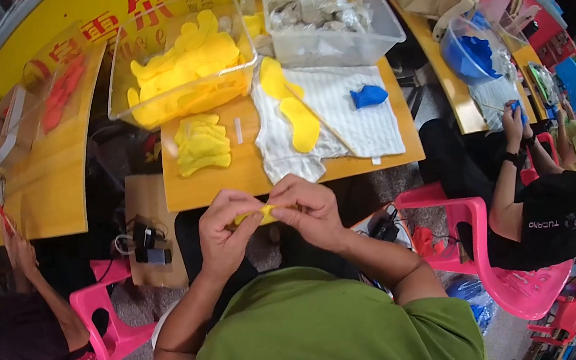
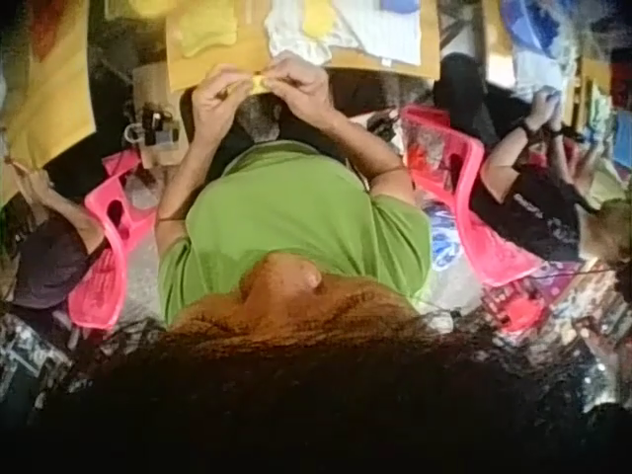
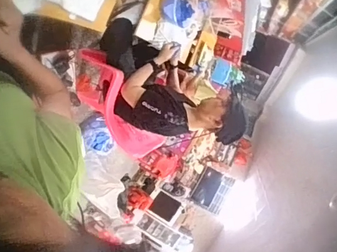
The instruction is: Assembling small yellow fabric toys and stuffing them with filling material using a rod.
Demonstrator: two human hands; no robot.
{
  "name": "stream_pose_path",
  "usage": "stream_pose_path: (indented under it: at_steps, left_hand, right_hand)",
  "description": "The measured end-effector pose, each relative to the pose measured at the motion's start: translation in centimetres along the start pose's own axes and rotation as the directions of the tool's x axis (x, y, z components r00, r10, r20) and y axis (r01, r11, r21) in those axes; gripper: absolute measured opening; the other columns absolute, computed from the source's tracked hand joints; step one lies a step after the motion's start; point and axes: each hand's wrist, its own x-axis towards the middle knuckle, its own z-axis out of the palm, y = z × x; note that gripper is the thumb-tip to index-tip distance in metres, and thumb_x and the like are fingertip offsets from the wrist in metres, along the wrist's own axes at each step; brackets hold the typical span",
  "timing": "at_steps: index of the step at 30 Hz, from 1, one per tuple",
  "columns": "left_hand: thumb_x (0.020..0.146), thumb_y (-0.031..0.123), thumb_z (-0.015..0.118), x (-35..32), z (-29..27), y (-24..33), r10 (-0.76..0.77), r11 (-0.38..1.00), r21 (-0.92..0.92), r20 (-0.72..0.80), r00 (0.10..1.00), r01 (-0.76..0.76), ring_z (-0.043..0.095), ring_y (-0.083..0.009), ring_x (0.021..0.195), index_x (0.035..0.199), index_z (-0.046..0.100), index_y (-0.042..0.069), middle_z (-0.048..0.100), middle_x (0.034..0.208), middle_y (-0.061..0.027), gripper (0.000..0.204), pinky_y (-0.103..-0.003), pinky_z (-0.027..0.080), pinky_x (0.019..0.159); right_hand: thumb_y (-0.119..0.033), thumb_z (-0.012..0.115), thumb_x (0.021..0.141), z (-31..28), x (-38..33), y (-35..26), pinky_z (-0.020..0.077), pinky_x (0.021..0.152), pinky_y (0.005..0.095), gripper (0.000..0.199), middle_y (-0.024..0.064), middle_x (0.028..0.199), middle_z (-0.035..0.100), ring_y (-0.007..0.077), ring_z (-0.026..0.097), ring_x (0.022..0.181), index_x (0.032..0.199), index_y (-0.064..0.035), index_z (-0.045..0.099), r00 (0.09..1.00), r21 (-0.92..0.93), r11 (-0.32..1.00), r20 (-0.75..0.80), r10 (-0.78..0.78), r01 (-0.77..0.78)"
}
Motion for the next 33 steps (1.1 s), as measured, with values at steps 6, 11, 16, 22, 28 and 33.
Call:
stream_pose_path:
  at_steps: [6, 11, 16, 22, 28, 33]
  left_hand:
    - [0.076, 0.0, 0.067, 1.0, 1.1, 0.3, 0.006, 0.998, -0.063, -0.056, 0.998, -0.009, 0.057, -0.0167, 0.08, 0.082, 0.066, 0.0, 0.059, 0.087, -0.0089, 0.007, -0.025, 0.044, 0.07]
    - [0.075, 0.001, 0.067, 1.6, 1.4, 0.5, 0.106, 0.981, 0.168, -0.03, 0.994, -0.1, 0.056, -0.0167, 0.075, 0.08, 0.063, 0.0, 0.058, 0.084, -0.0083, 0.006, -0.026, 0.043, 0.065]
    - [0.074, 0.0, 0.067, 2.1, 1.2, -0.1, -0.005, 0.996, -0.09, -0.037, 0.999, 0.002, 0.055, -0.0184, 0.072, 0.082, 0.062, -0.001, 0.057, 0.083, -0.0088, 0.01, -0.026, 0.042, 0.064]
    - [0.08, 0.012, 0.062, 2.7, 1.4, -0.2, 0.112, 0.925, 0.35, 0.119, 0.987, -0.147, 0.057, -0.0266, 0.067, 0.09, 0.057, 0.002, 0.055, 0.077, -0.0139, 0.015, -0.033, 0.044, 0.059]
    - [0.082, 0.019, 0.06, 2.2, 1.2, -1.0, 0.255, 0.749, 0.569, 0.225, 0.94, -0.339, 0.054, -0.0324, 0.055, 0.077, 0.05, 0.005, 0.049, 0.061, -0.0124, 0.018, -0.041, 0.04, 0.049]
    - [0.084, 0.023, 0.059, 2.3, 1.0, -1.0, 0.17, 0.865, 0.452, 0.147, 0.974, -0.219, 0.055, -0.0346, 0.062, 0.081, 0.052, 0.003, 0.052, 0.066, -0.0137, 0.021, -0.041, 0.042, 0.053]
  right_hand:
    - [0.002, 0.065, 0.078, -0.5, 0.2, 0.1, 0.0427, 0.068, 0.0242, 0.008, 0.0089, 0.091, 0.058, 0.0151, 0.055, 0.08, 0.085, -0.0008, 0.064, 0.996, 0.008, 0.997, -0.039, -0.082, 0.082]
    - [0.004, 0.063, 0.078, -1.0, 0.6, -0.3, 0.0416, 0.063, 0.0226, 0.008, 0.0085, 0.091, 0.056, 0.0131, 0.053, 0.078, 0.085, -0.0001, 0.061, 0.994, -0.095, 0.989, -0.007, -0.111, 0.11]
    - [0.004, 0.062, 0.079, -1.1, 0.8, -0.1, 0.0405, 0.062, 0.0214, 0.007, 0.008, 0.09, 0.055, 0.0122, 0.052, 0.075, 0.085, 0.0009, 0.06, 1.0, 0.029, 0.999, -0.015, 0.022, -0.021]
    - [0.006, 0.062, 0.078, -1.1, 1.3, 0.2, 0.0407, 0.062, 0.0213, 0.009, 0.0087, 0.09, 0.056, 0.013, 0.053, 0.075, 0.084, 0.0012, 0.06, 0.991, -0.172, 0.976, -0.009, -0.136, 0.133]
    - [0.004, 0.061, 0.079, -0.8, 0.8, 0.3, 0.0414, 0.061, 0.0222, 0.008, 0.0105, 0.091, 0.054, 0.015, 0.053, 0.073, 0.087, 0.0013, 0.059, 0.999, -0.078, 0.996, -0.03, 0.041, -0.043]
    - [0.005, 0.061, 0.079, -0.8, 1.5, 0.3, 0.0426, 0.061, 0.0239, 0.009, 0.0109, 0.088, 0.055, 0.0169, 0.054, 0.076, 0.087, 0.0014, 0.059, 0.996, -0.208, 0.975, 0.008, -0.085, 0.085]
